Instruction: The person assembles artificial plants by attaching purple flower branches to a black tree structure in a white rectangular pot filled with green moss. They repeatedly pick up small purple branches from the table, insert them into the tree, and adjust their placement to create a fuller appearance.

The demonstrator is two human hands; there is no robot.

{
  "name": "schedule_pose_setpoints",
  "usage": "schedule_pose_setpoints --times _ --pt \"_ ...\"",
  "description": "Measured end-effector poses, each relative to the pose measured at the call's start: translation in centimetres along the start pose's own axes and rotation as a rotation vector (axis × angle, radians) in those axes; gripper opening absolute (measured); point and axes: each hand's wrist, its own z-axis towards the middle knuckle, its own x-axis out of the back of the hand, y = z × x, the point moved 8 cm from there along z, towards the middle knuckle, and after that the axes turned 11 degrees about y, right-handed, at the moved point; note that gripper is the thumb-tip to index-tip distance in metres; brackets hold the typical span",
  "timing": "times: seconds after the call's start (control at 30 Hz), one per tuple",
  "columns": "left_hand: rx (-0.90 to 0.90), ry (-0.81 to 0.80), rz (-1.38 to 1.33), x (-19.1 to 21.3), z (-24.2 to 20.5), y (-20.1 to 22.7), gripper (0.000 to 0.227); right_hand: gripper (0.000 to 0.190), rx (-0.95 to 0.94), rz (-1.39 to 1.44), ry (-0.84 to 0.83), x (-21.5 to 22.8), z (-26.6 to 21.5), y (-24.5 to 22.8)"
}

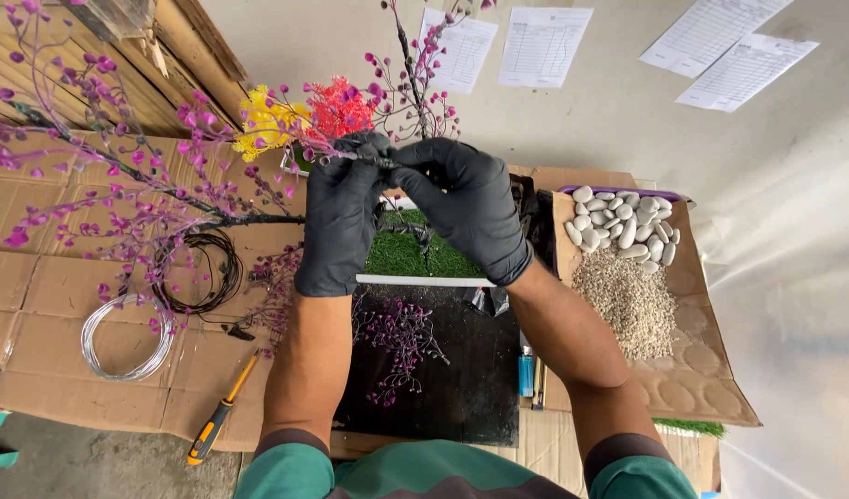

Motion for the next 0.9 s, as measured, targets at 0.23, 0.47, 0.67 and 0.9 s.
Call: schedule_pose_setpoints --times 0.23,0.47,0.67,0.9 --pt "0.07 0.103 0.043 -0.1 -0.6 0.4 0.018 0.011 -0.015 -0.042 0.097 0.8 -0.7 -0.4" --pt "0.072 0.123 0.163 0.4 -0.2 -0.1 0.026 0.01 0.106 -0.11 0.129 1.1 -0.6 -1.6" --pt "0.148 -0.106 0.437 -0.9 0.2 1.0 0.039 0.013 0.222 -0.169 0.182 1.2 -0.9 -2.6" --pt "0.17 -0.197 0.385 -1.4 0.4 1.0 0.044 0.017 0.3 -0.196 0.212 1.2 -0.5 -2.8"
